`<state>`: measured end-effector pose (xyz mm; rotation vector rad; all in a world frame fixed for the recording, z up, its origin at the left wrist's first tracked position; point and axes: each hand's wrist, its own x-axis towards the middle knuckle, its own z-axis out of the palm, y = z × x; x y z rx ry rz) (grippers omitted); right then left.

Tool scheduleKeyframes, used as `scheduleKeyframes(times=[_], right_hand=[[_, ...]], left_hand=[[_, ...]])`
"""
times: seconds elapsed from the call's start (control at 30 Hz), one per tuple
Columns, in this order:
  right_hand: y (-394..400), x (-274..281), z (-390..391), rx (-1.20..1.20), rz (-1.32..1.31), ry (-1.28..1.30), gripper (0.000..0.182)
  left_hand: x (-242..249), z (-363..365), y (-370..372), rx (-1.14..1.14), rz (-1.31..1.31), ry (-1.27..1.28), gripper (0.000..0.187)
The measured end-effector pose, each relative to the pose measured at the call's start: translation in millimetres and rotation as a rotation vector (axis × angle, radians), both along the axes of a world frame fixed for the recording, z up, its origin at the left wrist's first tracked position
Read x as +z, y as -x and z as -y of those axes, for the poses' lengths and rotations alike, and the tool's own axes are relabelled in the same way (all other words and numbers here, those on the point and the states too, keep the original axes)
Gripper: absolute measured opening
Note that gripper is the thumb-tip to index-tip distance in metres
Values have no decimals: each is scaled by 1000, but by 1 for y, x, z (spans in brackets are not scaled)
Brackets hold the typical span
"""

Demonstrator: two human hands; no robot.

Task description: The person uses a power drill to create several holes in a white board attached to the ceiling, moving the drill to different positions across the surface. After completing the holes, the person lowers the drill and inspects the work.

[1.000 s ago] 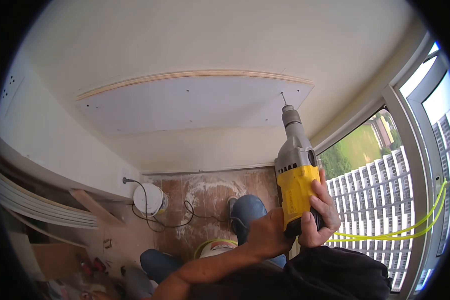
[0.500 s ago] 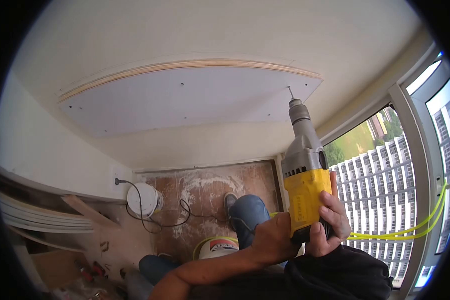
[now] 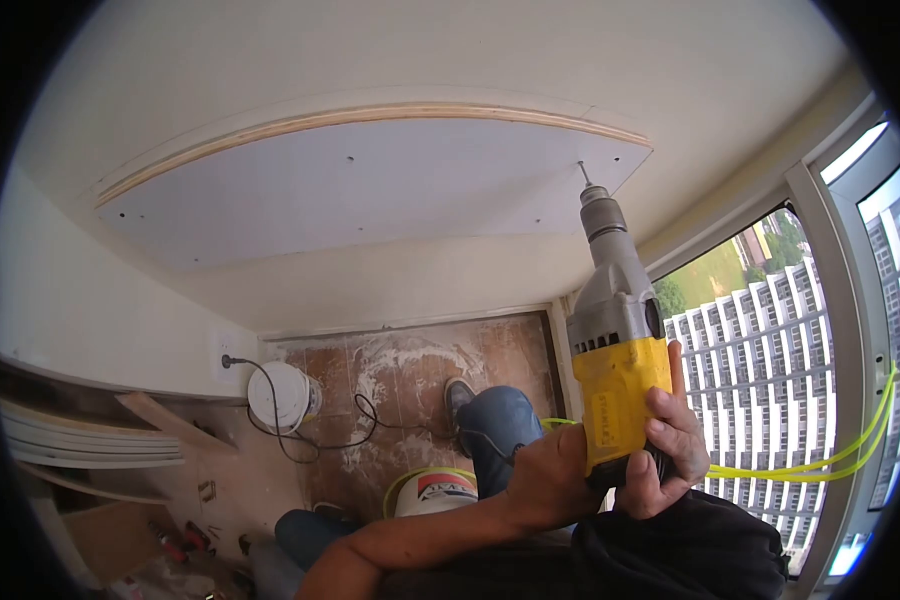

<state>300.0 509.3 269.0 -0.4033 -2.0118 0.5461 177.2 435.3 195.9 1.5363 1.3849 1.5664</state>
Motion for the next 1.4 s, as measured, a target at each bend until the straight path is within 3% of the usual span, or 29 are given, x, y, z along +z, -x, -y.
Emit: scheduleKeyframes(times=[0.27, 0.37, 0.47, 0.57, 0.67, 1.4], right_hand=[[-2, 2, -2, 3, 34, 5, 45], [6, -4, -8, 14, -66, -104, 52], [-7, 10, 1, -3, 97, 85, 43], [4, -3, -9, 40, -60, -107, 52], [-10, 9, 4, -28, 116, 97, 41], [-12, 3, -8, 6, 27, 103, 26]], left_hand=[[-6, -5, -2, 6, 7, -16, 47], [-6, -5, -3, -1, 12, -20, 49], [-6, -6, -4, 4, 7, -30, 49], [-8, -6, -4, 3, 0, -35, 48], [-8, -8, -4, 1, 3, -48, 46], [-14, -17, -13, -27, 7, -78, 46]])
